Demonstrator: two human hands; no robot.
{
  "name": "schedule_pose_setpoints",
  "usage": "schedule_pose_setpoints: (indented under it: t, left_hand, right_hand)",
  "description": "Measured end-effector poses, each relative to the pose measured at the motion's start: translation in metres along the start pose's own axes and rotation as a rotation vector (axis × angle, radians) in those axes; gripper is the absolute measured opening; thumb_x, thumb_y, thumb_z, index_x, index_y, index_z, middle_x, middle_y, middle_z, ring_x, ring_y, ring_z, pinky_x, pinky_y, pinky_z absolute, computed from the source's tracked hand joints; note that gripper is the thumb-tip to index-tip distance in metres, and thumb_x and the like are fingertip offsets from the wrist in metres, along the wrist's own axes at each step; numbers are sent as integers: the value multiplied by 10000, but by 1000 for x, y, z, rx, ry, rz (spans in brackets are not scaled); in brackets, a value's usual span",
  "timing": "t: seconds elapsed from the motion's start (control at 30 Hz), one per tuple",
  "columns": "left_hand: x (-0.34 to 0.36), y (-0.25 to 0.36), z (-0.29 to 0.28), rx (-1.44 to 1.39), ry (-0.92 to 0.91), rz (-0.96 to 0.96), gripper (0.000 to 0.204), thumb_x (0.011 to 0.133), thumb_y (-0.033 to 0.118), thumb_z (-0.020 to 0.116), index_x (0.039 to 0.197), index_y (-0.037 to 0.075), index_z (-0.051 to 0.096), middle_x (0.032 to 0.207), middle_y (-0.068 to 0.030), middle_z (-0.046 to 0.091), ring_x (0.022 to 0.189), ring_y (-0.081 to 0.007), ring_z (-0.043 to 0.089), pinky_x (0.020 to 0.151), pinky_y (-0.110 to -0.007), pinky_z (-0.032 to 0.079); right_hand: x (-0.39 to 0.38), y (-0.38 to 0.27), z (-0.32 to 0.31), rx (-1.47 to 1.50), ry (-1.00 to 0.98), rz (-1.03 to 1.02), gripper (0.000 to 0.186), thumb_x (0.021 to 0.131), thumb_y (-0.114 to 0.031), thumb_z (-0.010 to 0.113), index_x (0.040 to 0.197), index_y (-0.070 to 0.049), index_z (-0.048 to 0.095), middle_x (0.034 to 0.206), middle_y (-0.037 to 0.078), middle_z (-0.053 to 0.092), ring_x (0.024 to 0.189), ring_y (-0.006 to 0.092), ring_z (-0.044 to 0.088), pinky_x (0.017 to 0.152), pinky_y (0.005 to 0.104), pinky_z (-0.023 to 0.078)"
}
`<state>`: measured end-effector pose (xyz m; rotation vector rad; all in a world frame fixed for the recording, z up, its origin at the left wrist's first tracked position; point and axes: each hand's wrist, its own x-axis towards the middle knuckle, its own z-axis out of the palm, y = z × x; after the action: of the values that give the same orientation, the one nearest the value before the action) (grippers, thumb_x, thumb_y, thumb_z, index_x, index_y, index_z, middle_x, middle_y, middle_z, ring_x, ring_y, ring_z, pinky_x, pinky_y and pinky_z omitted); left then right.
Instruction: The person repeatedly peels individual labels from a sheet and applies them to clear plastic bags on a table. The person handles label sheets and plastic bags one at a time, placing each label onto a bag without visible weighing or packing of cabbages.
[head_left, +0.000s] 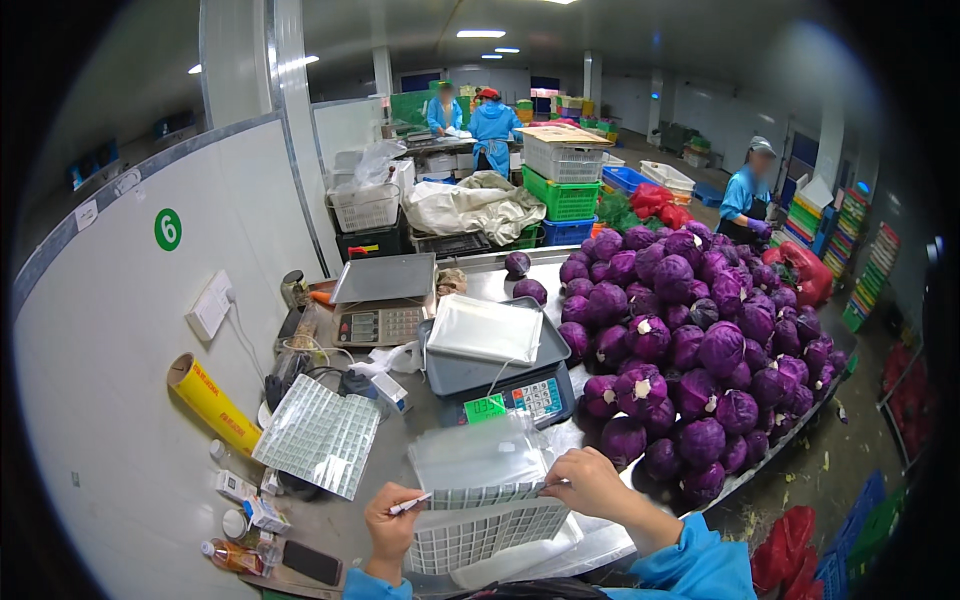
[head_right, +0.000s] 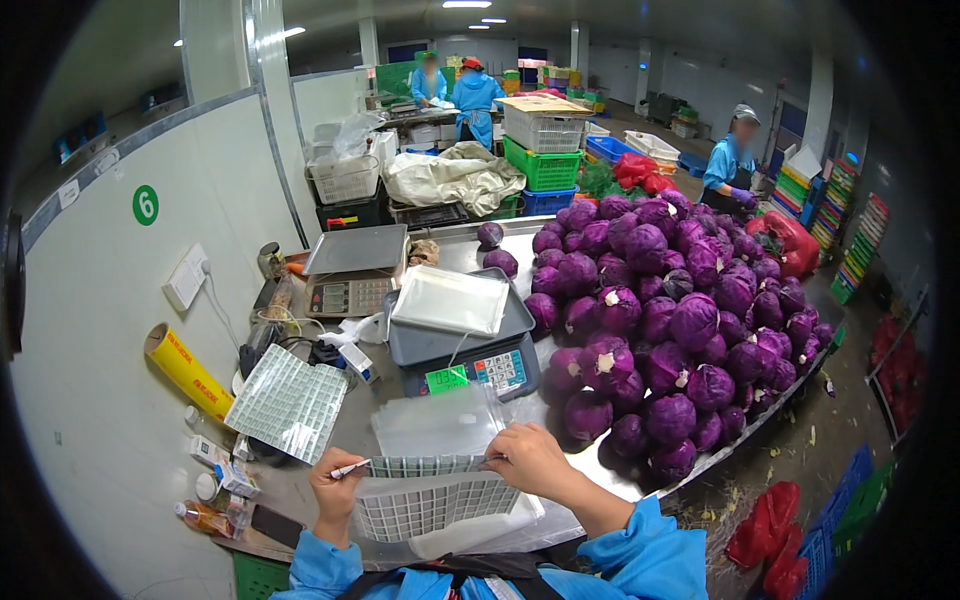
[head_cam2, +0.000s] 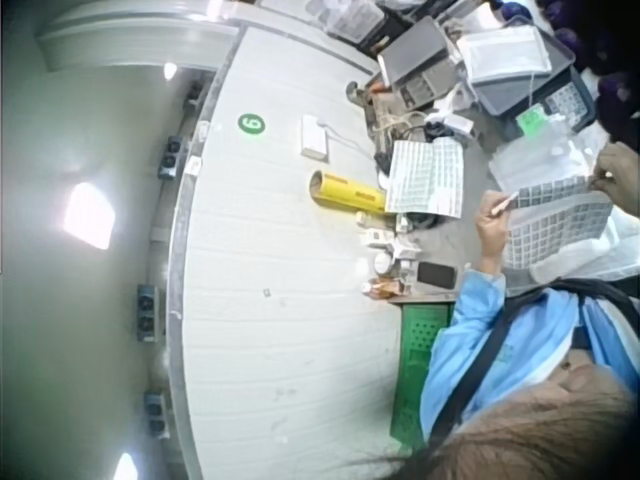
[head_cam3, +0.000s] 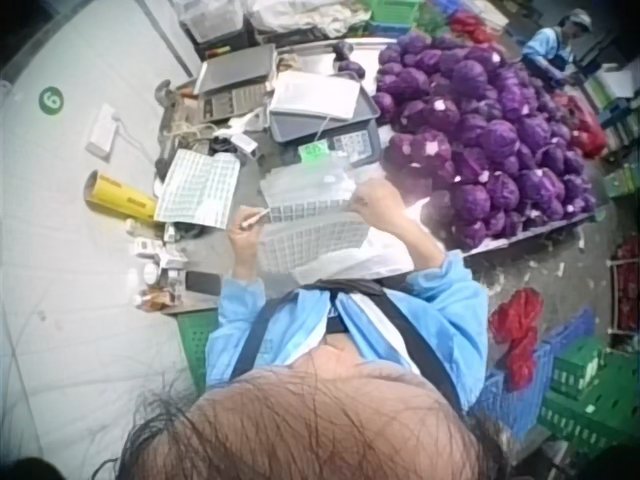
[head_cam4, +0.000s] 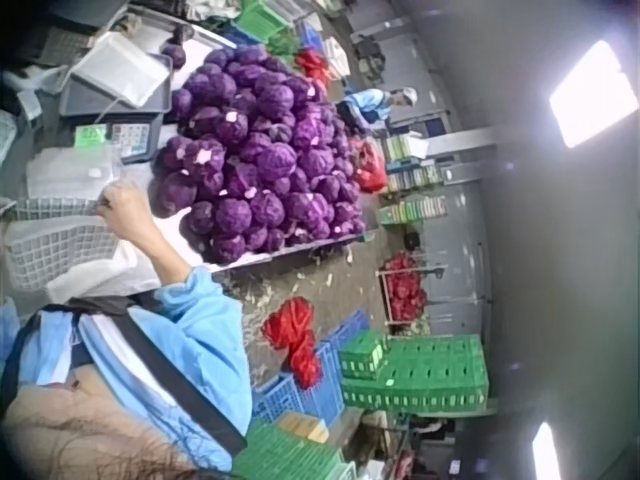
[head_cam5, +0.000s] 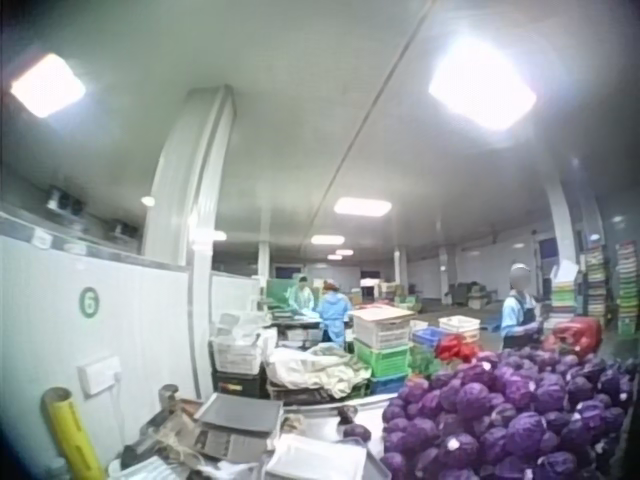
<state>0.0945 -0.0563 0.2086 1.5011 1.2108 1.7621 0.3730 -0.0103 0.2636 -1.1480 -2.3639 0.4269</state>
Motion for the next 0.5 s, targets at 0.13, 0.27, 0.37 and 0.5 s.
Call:
schedule_pose_setpoints:
  t: [0.13,0.27,0.37,0.5]
  left_hand:
    - [0,-2,0,26,51,-6,72,677,-47,647,706,6,608,609,-30,529,556,-94,483,491,-222,364]
    - [0,-9,2,36,67,52,50,724,-39,599,703,5,588,592,-16,512,540,-81,469,472,-210,361]
    - [2,-13,7,21,6,30,45,738,-29,586,710,6,585,597,-12,510,543,-74,468,478,-205,366]
    - [5,-3,24,23,-144,-44,61,723,-46,575,702,7,596,614,-15,536,555,-77,486,501,-208,381]
  right_hand:
    - [-3,-3,-4,-25,-71,1,131,695,-198,648,686,-71,623,698,35,600,764,201,547,717,315,368]
    - [-7,-3,-6,-65,-116,-6,153,710,-222,639,714,-69,628,717,37,606,771,201,549,732,311,351]
    - [-8,4,-3,-155,-134,-16,246,709,-255,644,866,-68,613,816,58,610,819,211,556,748,311,355]
    - [-2,-3,4,-55,-99,-17,471,699,-320,656,1069,-61,522,966,90,585,901,254,557,757,357,407]
